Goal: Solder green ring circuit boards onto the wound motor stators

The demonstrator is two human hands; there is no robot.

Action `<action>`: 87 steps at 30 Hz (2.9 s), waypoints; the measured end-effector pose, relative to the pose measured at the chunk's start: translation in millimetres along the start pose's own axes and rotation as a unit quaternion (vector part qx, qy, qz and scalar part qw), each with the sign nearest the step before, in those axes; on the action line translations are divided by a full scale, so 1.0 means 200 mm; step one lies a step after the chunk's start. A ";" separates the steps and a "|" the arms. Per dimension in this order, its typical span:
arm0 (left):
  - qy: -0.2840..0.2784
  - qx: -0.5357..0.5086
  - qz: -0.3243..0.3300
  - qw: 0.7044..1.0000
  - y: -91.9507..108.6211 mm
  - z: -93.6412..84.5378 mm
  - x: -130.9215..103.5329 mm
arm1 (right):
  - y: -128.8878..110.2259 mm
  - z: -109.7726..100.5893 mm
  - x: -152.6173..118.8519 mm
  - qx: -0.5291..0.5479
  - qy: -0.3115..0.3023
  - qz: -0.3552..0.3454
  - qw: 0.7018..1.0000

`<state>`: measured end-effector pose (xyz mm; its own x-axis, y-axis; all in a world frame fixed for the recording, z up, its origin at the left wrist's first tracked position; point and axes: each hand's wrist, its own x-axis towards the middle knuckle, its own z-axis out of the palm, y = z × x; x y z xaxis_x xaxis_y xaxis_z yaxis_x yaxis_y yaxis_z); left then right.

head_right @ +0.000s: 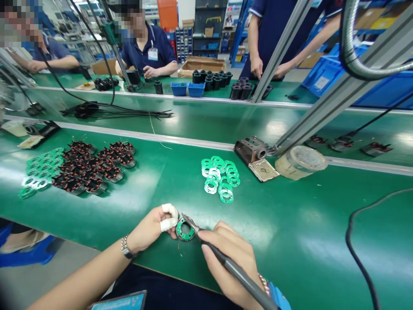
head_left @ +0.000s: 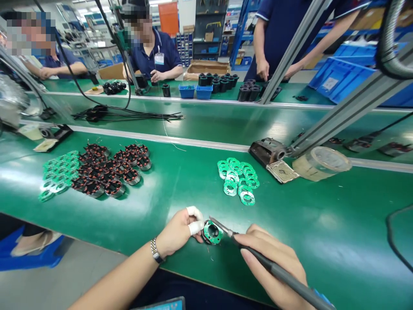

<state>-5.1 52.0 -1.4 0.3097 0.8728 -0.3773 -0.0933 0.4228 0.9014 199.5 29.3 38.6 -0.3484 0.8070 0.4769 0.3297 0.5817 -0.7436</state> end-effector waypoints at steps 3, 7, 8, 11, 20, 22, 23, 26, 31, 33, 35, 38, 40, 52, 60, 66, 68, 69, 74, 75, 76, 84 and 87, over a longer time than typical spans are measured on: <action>0.004 0.006 0.006 1.000 -0.01 0.00 0.00 | 0.00 0.00 -0.01 0.005 -0.011 0.018 1.000; 0.001 0.007 0.011 1.000 -0.01 -0.01 0.00 | 0.00 0.01 -0.01 0.008 -0.021 0.022 1.000; 0.000 0.006 0.013 1.000 -0.02 -0.01 0.00 | 0.00 0.01 -0.01 0.010 -0.024 0.023 0.999; 0.001 0.005 0.017 1.000 -0.02 -0.01 0.00 | 0.00 0.01 -0.01 0.018 -0.026 0.020 0.999; -0.003 0.002 0.015 1.000 -0.02 -0.01 0.01 | -0.01 0.00 -0.01 0.005 -0.029 0.017 0.999; -0.003 0.002 0.015 1.000 -0.02 -0.01 0.01 | -0.01 -0.01 0.00 -0.002 -0.021 0.019 1.000; -0.003 0.002 0.015 1.000 -0.02 -0.01 0.01 | 0.00 -0.01 0.00 -0.007 -0.014 0.017 1.000; -0.003 0.001 0.013 1.000 -0.02 -0.01 0.01 | 0.02 0.00 0.01 -0.029 0.007 0.010 1.000; -0.002 0.000 0.014 1.000 -0.02 -0.01 0.01 | 0.09 0.06 0.07 -0.033 -0.084 0.013 0.996; -0.003 0.005 0.019 1.000 -0.02 -0.01 0.01 | 0.11 0.08 0.08 -0.010 -0.134 0.012 0.991; -0.005 0.019 0.020 1.000 -0.02 -0.01 0.01 | 0.12 0.09 0.09 0.003 -0.160 0.016 0.987; 0.019 0.070 0.045 0.996 -0.01 -0.02 -0.02 | 0.13 0.10 0.07 -0.001 -0.162 0.026 0.986; 0.029 0.153 0.107 0.982 -0.01 -0.04 -0.06 | 0.13 0.10 0.06 -0.005 -0.159 0.030 0.987; -0.019 0.061 0.058 0.996 -0.03 -0.01 -0.07 | 0.06 0.14 0.01 -0.059 -0.069 0.007 0.996; 0.003 -0.024 0.014 1.000 -0.01 0.02 -0.07 | 0.03 0.20 0.11 -0.034 -0.059 -0.035 0.997; 0.004 -0.039 0.009 0.999 -0.01 0.02 -0.07 | 0.05 0.24 0.11 -0.028 -0.053 0.002 0.998; 0.002 -0.041 0.010 0.999 -0.01 0.02 -0.07 | 0.05 0.24 0.10 -0.022 -0.055 0.009 0.998; 0.001 -0.041 0.011 0.999 -0.01 0.02 -0.07 | 0.04 0.24 0.10 -0.019 -0.055 0.009 0.998; -0.001 -0.033 0.011 0.999 -0.01 0.02 -0.07 | 0.04 0.24 0.10 -0.016 -0.050 0.000 0.999; 0.001 -0.030 0.011 0.999 -0.01 0.01 -0.07 | 0.05 0.24 0.10 -0.015 -0.049 0.002 0.999; 0.002 -0.027 0.012 1.000 -0.01 0.01 -0.07 | 0.05 0.24 0.10 -0.014 -0.048 0.005 0.999; -0.001 -0.020 0.013 1.000 0.00 0.01 -0.08 | 0.05 0.24 0.08 -0.023 -0.029 0.013 0.999; -0.001 -0.023 0.001 1.000 0.01 0.01 -0.08 | 0.04 0.18 0.08 -0.031 -0.011 0.013 0.999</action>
<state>-8.2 38.8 7.2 0.3117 0.8731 -0.3748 -0.1375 0.4318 0.8914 164.7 42.9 23.4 -0.3574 0.8198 0.4475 0.3923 0.5666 -0.7246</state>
